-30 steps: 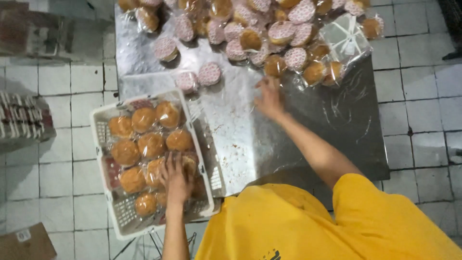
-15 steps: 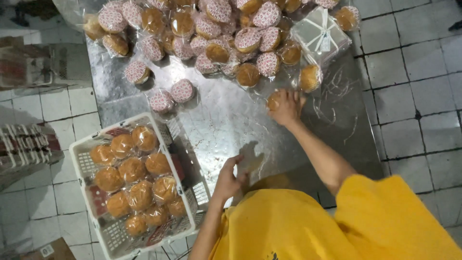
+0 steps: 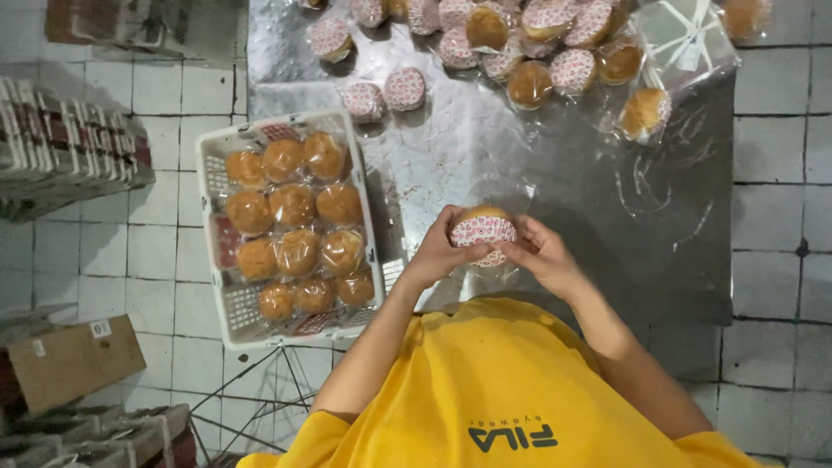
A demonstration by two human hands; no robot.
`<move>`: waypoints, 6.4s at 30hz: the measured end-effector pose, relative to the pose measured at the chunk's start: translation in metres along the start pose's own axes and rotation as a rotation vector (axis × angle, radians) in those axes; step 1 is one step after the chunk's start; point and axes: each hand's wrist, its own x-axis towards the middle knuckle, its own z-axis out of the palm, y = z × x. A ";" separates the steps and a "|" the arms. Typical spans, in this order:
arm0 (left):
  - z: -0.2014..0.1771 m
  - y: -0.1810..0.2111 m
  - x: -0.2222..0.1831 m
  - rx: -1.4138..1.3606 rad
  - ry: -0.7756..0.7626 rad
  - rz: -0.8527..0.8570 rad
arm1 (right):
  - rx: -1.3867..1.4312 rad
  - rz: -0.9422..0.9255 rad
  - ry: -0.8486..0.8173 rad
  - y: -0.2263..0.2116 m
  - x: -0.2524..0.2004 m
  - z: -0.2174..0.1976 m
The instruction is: Packing individual donuts into plastic bags and arranging them neatly in a plastic crate.
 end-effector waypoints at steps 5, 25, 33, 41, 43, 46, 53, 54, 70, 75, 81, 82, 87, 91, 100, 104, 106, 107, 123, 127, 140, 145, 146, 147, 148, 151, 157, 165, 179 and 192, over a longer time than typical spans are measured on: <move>-0.037 -0.008 -0.018 -0.211 -0.131 0.068 | -0.311 -0.092 0.001 -0.010 0.007 0.016; -0.035 0.031 -0.075 -0.044 -0.138 0.339 | -1.419 -1.042 0.002 -0.073 0.077 0.078; -0.037 0.034 -0.077 -0.108 -0.203 0.176 | 0.192 -0.427 0.174 -0.106 0.048 -0.028; -0.043 -0.006 -0.052 -0.309 0.022 0.168 | -1.588 0.321 -0.160 -0.038 0.008 -0.044; -0.030 -0.002 -0.044 -0.253 0.110 0.192 | -0.979 0.079 0.072 0.017 0.003 -0.037; 0.000 0.017 -0.043 -0.078 0.267 0.198 | -0.441 -0.168 0.147 0.013 -0.008 0.018; 0.034 0.047 -0.039 0.126 -0.013 0.245 | 0.071 0.050 0.360 -0.007 0.043 0.026; 0.028 0.043 -0.026 0.127 -0.015 0.249 | 0.072 0.046 0.361 -0.008 0.040 0.020; 0.064 0.009 0.020 -0.445 0.249 0.037 | 0.465 0.066 0.235 0.029 0.058 -0.064; 0.020 -0.096 0.092 -0.119 0.491 0.029 | 0.142 0.093 0.429 0.089 0.106 -0.098; -0.010 -0.214 0.097 0.505 0.472 -0.246 | -0.116 0.367 0.319 0.193 0.087 -0.118; -0.010 -0.231 0.093 0.541 0.483 -0.322 | -0.029 0.486 0.321 0.197 0.074 -0.111; 0.016 -0.249 0.072 0.105 0.517 -0.636 | 0.191 0.716 0.297 0.217 0.049 -0.097; 0.014 -0.222 0.071 -0.520 0.466 -0.391 | 0.157 0.617 0.225 0.173 0.050 -0.076; -0.081 -0.077 -0.061 -0.699 0.326 -0.061 | -0.609 -0.385 -0.390 0.001 0.072 0.143; -0.181 -0.110 -0.130 0.694 1.040 0.048 | -0.853 -0.165 -0.558 0.054 0.112 0.250; -0.205 -0.083 -0.172 0.670 1.158 -0.084 | -1.017 -0.345 -0.613 0.070 0.106 0.309; -0.214 -0.069 -0.190 0.642 1.259 -0.216 | -1.184 -0.519 -0.652 0.077 0.102 0.334; -0.282 -0.092 -0.165 1.418 0.746 -0.278 | -1.039 -0.816 -0.397 0.098 0.126 0.155; -0.219 -0.041 -0.118 1.117 0.861 0.061 | -1.116 -0.498 0.195 0.135 0.161 -0.022; 0.016 -0.022 0.013 1.069 -0.095 -0.006 | -0.440 0.169 0.992 0.118 0.251 -0.341; 0.076 -0.011 0.028 0.621 -0.138 -0.130 | -0.294 0.101 0.969 0.109 0.194 -0.255; 0.088 -0.002 0.031 0.503 -0.157 -0.094 | -0.176 0.023 0.881 0.111 0.178 -0.234; 0.094 0.005 0.034 0.495 -0.132 -0.097 | -0.181 0.027 0.856 0.106 0.154 -0.199; 0.099 0.011 0.036 0.412 -0.135 -0.097 | -0.202 0.012 0.785 0.101 0.129 -0.164; 0.095 -0.017 0.049 0.132 -0.093 -0.067 | -0.260 -0.040 0.518 0.057 0.042 -0.063; 0.024 -0.035 0.029 -0.200 0.003 0.057 | -0.490 -0.354 0.158 -0.014 -0.010 -0.011; -0.016 0.002 -0.029 -0.304 -0.254 0.341 | -0.793 -0.852 -0.054 -0.110 0.041 0.046; -0.015 0.017 -0.066 -0.378 -0.281 0.270 | -1.337 -1.002 -0.042 -0.058 0.096 0.042; -0.035 -0.015 -0.032 -0.502 -0.118 0.297 | -1.755 0.454 -0.109 0.037 0.062 -0.073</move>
